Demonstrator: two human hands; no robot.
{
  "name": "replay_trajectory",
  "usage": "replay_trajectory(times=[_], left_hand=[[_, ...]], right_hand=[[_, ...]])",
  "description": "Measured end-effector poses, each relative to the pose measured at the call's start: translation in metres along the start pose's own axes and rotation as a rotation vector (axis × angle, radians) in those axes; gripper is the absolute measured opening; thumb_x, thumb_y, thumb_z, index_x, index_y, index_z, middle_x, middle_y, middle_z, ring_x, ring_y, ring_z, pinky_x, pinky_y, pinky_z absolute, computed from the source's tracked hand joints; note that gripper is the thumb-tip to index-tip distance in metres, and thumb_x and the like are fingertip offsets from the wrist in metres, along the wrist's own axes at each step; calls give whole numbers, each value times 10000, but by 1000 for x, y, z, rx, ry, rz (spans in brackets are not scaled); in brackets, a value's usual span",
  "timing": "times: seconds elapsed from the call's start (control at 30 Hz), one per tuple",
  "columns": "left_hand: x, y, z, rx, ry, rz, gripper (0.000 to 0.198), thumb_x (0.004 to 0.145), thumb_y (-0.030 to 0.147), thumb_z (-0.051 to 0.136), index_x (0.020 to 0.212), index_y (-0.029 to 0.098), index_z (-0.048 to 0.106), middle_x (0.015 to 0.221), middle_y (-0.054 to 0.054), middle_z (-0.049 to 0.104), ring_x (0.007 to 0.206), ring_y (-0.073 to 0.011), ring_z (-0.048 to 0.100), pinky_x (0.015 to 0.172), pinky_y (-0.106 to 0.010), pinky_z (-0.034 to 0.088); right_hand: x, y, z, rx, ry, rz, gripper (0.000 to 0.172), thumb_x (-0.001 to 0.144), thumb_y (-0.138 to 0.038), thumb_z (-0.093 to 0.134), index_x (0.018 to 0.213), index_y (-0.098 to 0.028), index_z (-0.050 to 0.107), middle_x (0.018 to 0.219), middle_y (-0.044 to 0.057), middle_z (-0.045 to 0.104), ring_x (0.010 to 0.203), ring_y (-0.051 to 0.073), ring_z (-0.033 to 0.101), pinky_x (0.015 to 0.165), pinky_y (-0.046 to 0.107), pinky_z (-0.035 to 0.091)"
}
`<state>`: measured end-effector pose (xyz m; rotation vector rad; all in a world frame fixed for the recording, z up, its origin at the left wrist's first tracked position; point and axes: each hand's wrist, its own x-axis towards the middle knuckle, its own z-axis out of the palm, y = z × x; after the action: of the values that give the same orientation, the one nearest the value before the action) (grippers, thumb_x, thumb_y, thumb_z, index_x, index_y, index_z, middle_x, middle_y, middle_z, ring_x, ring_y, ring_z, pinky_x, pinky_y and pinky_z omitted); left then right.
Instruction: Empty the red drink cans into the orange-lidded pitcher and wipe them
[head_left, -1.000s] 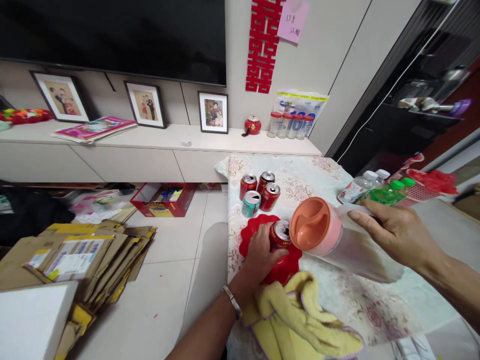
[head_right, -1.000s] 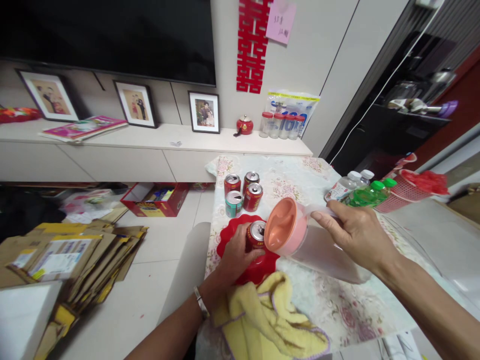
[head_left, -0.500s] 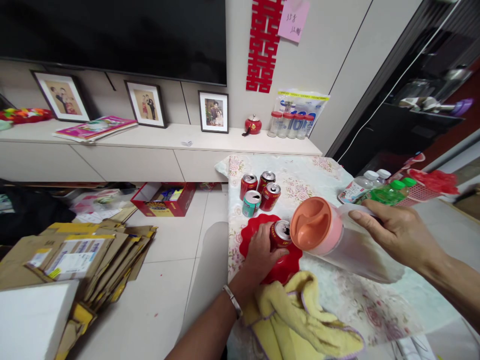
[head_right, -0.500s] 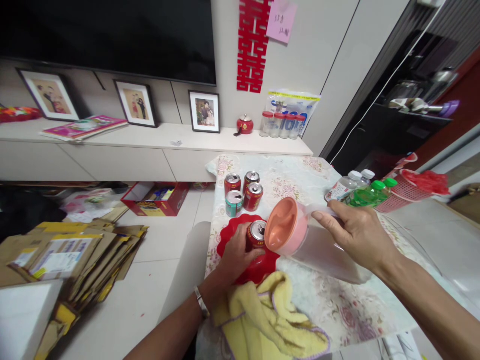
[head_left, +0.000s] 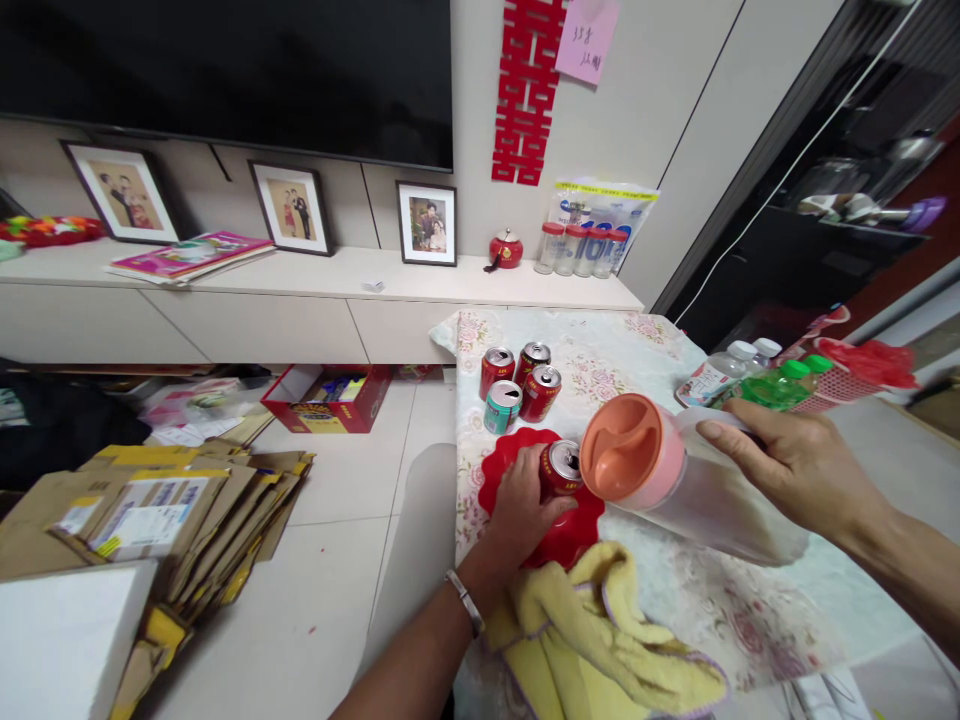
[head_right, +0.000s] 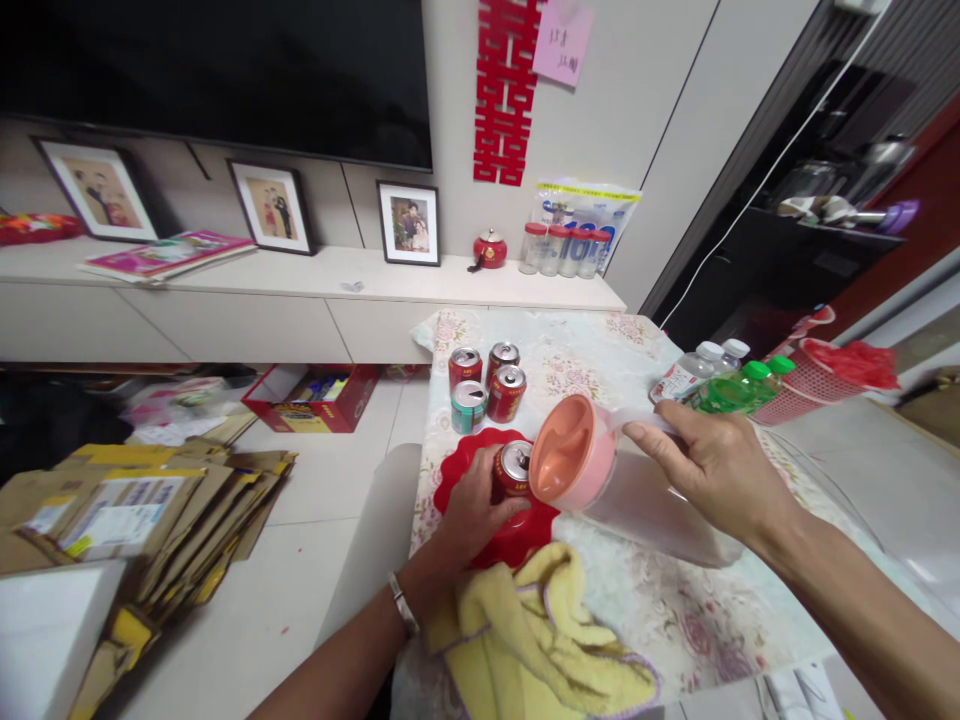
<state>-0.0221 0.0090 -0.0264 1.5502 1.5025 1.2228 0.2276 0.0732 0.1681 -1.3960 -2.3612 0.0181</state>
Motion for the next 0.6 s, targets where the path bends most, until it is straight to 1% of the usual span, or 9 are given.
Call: replay_trajectory(times=[0.3, 0.4, 0.5, 0.6], left_hand=[[1, 0, 0, 12, -22, -9, 642, 790, 288, 800, 1368, 200, 535, 1366, -139, 646, 1290, -378, 611, 1058, -514, 504], [1, 0, 0, 11, -22, -16, 643, 790, 298, 795, 1370, 221, 528, 1367, -123, 645, 1297, -358, 608, 1058, -511, 506], [0, 0, -1, 8, -16, -9, 624, 786, 298, 794, 1352, 248, 536, 1348, -101, 655, 1275, -337, 622, 1043, -500, 514], [0, 0, -1, 6, -15, -8, 626, 783, 291, 796, 1351, 252, 535, 1342, -99, 658, 1268, -335, 626, 1038, -494, 515]], right_hand=[[0, 1, 1, 0, -3, 4, 735, 905, -892, 291, 630, -254, 530, 471, -8, 502, 418, 185, 505, 487, 341, 363], [0, 0, 0, 0, -4, 9, 742, 899, -900, 284, 626, -253, 523, 469, -11, 490, 413, 182, 495, 486, 339, 360], [0, -1, 0, 1, -12, 18, 747, 889, -909, 281, 627, -252, 521, 480, -2, 507, 422, 190, 512, 490, 342, 363], [0, -1, 0, 2, -19, 25, 750, 884, -915, 276, 623, -254, 514, 485, 2, 514, 430, 194, 523, 502, 347, 368]])
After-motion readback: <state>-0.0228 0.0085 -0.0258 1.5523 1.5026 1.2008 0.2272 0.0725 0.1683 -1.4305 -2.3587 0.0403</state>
